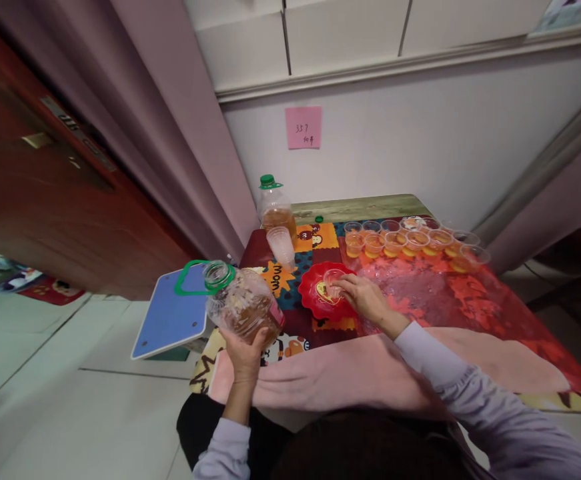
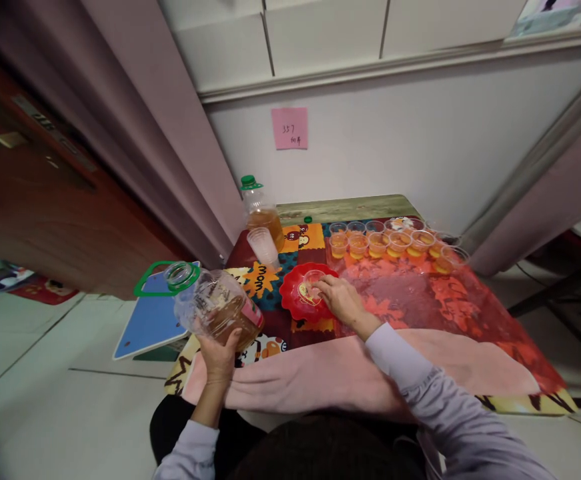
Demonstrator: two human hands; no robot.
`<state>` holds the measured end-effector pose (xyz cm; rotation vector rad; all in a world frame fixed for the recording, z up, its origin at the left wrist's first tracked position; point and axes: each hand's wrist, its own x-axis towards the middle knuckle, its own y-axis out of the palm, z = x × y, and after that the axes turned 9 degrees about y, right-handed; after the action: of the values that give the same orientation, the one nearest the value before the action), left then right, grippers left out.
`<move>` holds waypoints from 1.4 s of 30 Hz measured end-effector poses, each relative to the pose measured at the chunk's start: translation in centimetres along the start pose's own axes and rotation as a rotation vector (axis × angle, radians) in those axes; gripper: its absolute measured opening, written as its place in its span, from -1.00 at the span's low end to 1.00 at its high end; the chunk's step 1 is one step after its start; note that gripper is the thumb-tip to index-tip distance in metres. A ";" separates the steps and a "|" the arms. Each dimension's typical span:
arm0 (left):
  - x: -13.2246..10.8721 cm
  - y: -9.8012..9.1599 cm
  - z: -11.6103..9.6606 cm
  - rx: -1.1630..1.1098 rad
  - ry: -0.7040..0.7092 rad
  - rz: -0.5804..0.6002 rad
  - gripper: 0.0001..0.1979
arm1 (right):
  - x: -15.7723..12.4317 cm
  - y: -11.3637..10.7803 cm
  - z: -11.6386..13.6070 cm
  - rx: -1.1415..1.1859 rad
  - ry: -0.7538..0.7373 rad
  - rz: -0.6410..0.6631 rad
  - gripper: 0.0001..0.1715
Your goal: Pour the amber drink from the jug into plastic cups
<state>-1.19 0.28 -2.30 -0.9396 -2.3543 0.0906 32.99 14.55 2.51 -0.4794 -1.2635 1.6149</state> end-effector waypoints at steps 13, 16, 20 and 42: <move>2.7 -1.6 -4.8 -0.020 -0.068 0.122 0.05 | -7.8 -1.0 4.1 0.479 0.149 -0.282 -0.70; 3.7 -1.5 -6.4 0.036 -0.066 0.173 0.00 | -9.1 -0.2 5.1 0.491 0.134 -0.258 -0.76; 5.0 -1.5 -8.6 0.154 0.015 0.279 0.06 | -10.3 -0.5 4.8 0.499 0.164 -0.241 -0.77; 6.6 -0.9 -19.7 1.023 0.189 0.973 -0.10 | -13.3 1.9 4.3 0.648 0.423 -0.028 -0.68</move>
<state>5.33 0.96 17.44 -1.2996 -1.1624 1.3429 34.50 0.97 -0.96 -0.3586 -0.3951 1.6765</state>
